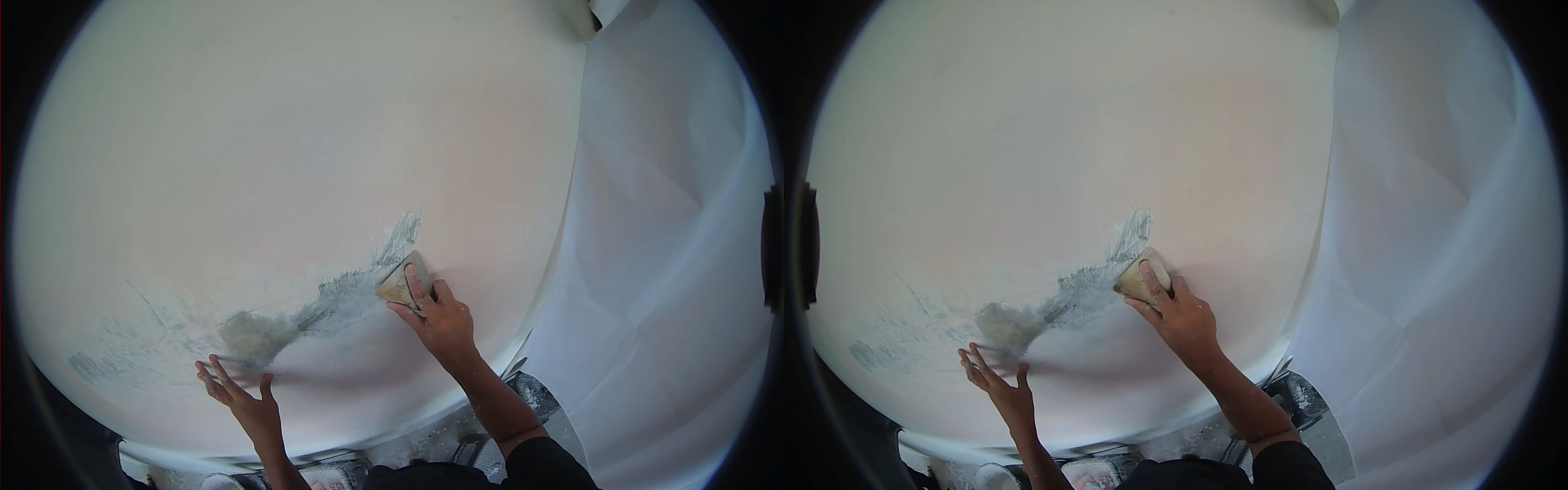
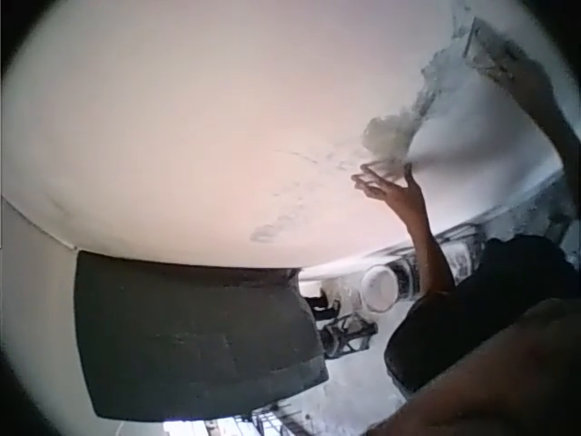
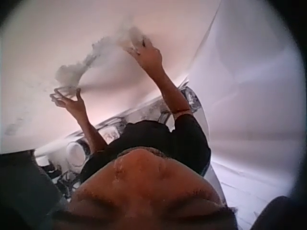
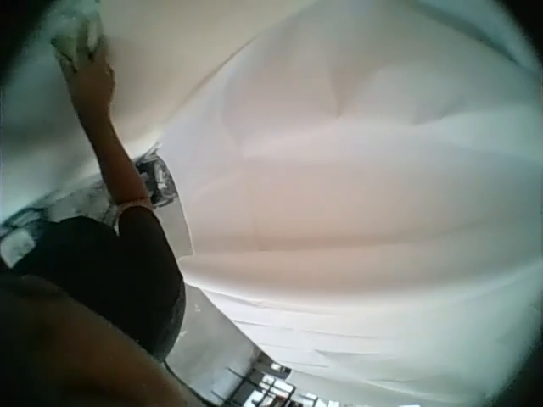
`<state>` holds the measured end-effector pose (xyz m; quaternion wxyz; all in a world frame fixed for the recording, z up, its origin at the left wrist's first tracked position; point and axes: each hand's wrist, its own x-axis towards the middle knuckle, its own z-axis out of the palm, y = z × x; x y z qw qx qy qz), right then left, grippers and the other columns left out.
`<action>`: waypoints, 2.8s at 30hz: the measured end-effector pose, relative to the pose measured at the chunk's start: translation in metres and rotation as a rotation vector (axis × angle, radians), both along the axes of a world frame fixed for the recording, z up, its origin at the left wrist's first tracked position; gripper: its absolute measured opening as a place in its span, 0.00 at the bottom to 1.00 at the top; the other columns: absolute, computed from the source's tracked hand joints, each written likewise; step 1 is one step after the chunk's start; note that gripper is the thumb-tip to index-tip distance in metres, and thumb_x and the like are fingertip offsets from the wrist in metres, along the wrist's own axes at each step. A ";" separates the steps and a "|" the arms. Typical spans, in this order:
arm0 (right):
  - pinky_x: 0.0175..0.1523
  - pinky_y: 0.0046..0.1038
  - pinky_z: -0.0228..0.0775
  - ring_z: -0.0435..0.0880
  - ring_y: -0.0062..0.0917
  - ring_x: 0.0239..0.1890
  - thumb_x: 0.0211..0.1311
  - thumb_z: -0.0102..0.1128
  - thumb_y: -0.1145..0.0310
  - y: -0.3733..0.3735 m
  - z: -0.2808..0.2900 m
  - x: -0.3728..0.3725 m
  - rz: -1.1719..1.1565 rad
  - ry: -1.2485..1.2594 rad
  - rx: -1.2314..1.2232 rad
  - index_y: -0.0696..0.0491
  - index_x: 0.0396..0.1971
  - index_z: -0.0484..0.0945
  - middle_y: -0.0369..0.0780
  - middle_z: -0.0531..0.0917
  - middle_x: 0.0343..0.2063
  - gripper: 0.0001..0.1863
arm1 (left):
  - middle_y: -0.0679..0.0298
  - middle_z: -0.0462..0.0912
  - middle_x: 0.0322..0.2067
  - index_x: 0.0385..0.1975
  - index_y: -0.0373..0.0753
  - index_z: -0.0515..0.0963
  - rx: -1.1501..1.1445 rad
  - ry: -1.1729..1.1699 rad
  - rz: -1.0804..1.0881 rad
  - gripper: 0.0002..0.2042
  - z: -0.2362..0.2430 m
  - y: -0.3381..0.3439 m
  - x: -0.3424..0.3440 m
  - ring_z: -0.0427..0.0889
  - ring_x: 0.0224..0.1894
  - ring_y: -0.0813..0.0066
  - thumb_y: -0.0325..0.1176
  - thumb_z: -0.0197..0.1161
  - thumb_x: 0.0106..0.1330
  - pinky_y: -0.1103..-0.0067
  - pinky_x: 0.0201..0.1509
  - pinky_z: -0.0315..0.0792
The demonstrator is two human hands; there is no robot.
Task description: Using a putty knife to apply compound and patch a damaged area on a white wall.
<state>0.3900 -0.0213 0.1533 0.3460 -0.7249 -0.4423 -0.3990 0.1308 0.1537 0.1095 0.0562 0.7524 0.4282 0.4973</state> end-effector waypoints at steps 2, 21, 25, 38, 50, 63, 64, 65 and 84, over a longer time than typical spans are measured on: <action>0.21 0.26 0.73 0.74 0.22 0.18 0.55 0.71 0.49 0.000 0.000 0.000 0.019 0.043 0.002 0.44 0.63 0.74 0.38 0.72 0.28 0.35 | 0.48 0.39 0.75 0.74 0.44 0.47 -0.031 -0.008 0.001 0.51 0.001 -0.001 0.001 0.37 0.77 0.46 0.26 0.73 0.52 0.54 0.75 0.50; 0.20 0.26 0.70 0.69 0.22 0.17 0.55 0.71 0.53 0.003 0.020 0.007 0.034 0.020 0.074 0.45 0.65 0.71 0.36 0.69 0.25 0.37 | 0.48 0.39 0.75 0.74 0.43 0.47 -0.026 0.002 0.001 0.51 0.002 0.001 0.002 0.38 0.76 0.45 0.26 0.73 0.52 0.54 0.76 0.48; 0.20 0.26 0.70 0.71 0.24 0.17 0.56 0.71 0.52 0.001 0.019 0.010 0.064 0.017 0.051 0.45 0.65 0.71 0.37 0.70 0.26 0.37 | 0.49 0.39 0.75 0.74 0.43 0.46 -0.025 -0.014 0.004 0.51 0.001 0.000 0.004 0.38 0.76 0.44 0.25 0.73 0.52 0.53 0.76 0.47; 0.21 0.28 0.71 0.71 0.26 0.17 0.56 0.70 0.52 -0.003 0.019 0.006 0.115 0.061 0.035 0.44 0.66 0.70 0.38 0.70 0.25 0.37 | 0.48 0.39 0.75 0.74 0.43 0.46 -0.049 0.002 0.016 0.51 0.005 -0.004 0.003 0.37 0.76 0.44 0.25 0.73 0.52 0.53 0.75 0.49; 0.26 0.29 0.69 0.69 0.28 0.20 0.53 0.74 0.61 -0.004 0.057 0.011 0.108 0.105 0.063 0.46 0.67 0.68 0.39 0.69 0.23 0.40 | 0.47 0.41 0.74 0.74 0.45 0.47 -0.028 -0.020 -0.007 0.51 0.009 -0.004 0.002 0.41 0.76 0.45 0.25 0.73 0.51 0.52 0.75 0.51; 0.28 0.26 0.70 0.70 0.28 0.21 0.53 0.74 0.63 -0.011 0.028 0.010 0.168 0.152 -0.008 0.47 0.67 0.68 0.39 0.69 0.23 0.40 | 0.48 0.42 0.74 0.74 0.44 0.48 -0.019 -0.017 0.008 0.52 0.005 -0.006 0.002 0.42 0.76 0.45 0.23 0.73 0.49 0.53 0.75 0.49; 0.28 0.27 0.70 0.70 0.28 0.21 0.53 0.74 0.63 -0.011 0.030 0.011 0.165 0.142 -0.018 0.47 0.67 0.68 0.39 0.69 0.23 0.40 | 0.48 0.42 0.74 0.74 0.44 0.48 -0.019 -0.020 0.012 0.52 0.007 -0.005 0.002 0.42 0.76 0.45 0.23 0.73 0.49 0.53 0.75 0.49; 0.29 0.27 0.71 0.70 0.28 0.22 0.53 0.74 0.63 -0.011 0.033 0.012 0.158 0.133 -0.023 0.47 0.67 0.68 0.39 0.70 0.23 0.39 | 0.48 0.42 0.74 0.74 0.44 0.48 -0.015 -0.023 0.013 0.52 0.009 -0.003 0.003 0.42 0.76 0.45 0.23 0.73 0.49 0.53 0.75 0.49; 0.31 0.28 0.71 0.70 0.29 0.23 0.52 0.75 0.63 -0.011 0.059 0.013 0.156 0.156 0.048 0.46 0.68 0.67 0.40 0.71 0.24 0.41 | 0.50 0.42 0.75 0.73 0.43 0.50 -0.029 -0.068 -0.023 0.50 0.010 -0.007 0.004 0.40 0.76 0.44 0.23 0.73 0.49 0.52 0.75 0.51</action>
